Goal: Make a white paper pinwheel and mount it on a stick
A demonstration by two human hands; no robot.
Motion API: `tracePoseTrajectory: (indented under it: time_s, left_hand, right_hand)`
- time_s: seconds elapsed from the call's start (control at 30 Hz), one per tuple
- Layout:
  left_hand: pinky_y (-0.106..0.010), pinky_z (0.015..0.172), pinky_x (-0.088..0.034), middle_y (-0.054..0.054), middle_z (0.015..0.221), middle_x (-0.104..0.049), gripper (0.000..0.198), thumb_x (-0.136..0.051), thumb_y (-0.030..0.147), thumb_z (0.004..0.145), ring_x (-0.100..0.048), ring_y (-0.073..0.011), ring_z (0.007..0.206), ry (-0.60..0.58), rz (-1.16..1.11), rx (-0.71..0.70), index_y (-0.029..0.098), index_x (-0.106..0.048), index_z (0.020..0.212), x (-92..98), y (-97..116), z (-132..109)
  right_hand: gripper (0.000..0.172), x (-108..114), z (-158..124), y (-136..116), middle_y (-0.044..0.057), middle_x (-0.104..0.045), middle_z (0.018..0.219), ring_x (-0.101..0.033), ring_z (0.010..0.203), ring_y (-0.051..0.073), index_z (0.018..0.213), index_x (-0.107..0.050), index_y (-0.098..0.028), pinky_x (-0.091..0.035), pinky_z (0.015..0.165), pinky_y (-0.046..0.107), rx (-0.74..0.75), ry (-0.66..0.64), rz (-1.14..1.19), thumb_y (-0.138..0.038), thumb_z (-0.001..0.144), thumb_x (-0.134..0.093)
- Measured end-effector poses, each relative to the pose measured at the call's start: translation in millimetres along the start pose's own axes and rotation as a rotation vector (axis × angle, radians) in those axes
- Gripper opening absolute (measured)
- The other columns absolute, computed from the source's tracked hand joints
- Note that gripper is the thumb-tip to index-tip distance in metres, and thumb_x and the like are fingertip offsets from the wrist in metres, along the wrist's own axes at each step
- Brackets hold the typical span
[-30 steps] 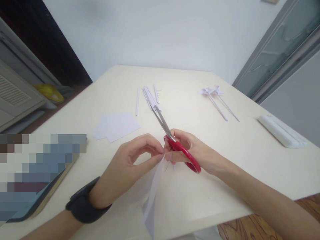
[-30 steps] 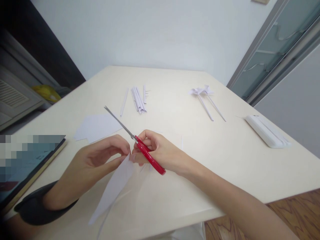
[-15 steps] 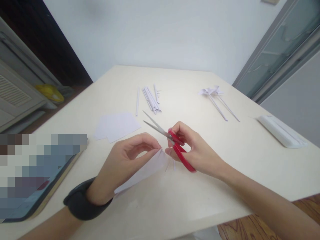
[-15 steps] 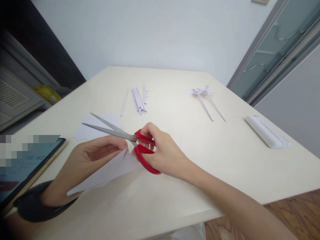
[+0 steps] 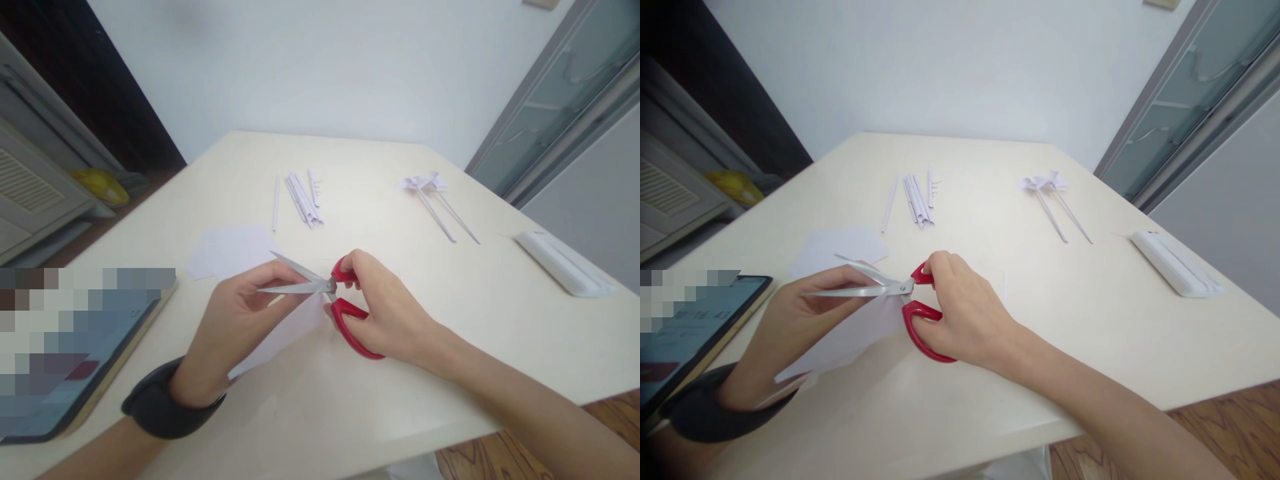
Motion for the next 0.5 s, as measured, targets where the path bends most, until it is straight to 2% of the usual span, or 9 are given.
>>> tracePoseTrajectory:
  time_s: [0.2,0.5]
  left_hand:
    - [-0.01,0.052,-0.043,0.007,0.068,-0.066,0.006,-0.073,0.02,0.065,-0.059,-0.0066,0.061,0.06,-0.029,-0.026,0.022,-0.068,0.066,2.3,-0.1,1.1]
    - [-0.015,0.054,-0.045,0.004,0.069,-0.068,0.009,-0.075,0.026,0.064,-0.061,-0.0111,0.063,0.083,0.03,-0.038,0.022,-0.069,0.07,2.4,-4.5,1.5]
  right_hand:
    - [0.028,3.2,0.6,-1.9,0.003,-0.054,0.095,-0.05,0.082,0.016,0.096,-0.043,-0.019,-0.043,0.065,0.029,0.094,0.053,-0.092,-0.017,0.071,-0.055]
    - [0.026,4.2,1.4,-2.4,0.003,-0.054,0.091,-0.049,0.079,0.018,0.092,-0.041,-0.019,-0.043,0.06,0.029,0.121,0.085,-0.184,-0.015,0.068,-0.05]
Point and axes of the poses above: each hand's wrist, its own z-axis towards the middle knuckle, its own x-axis out of the back of the hand, y = z × x, the point moved 2 cm from there along z, towards the middle knuckle
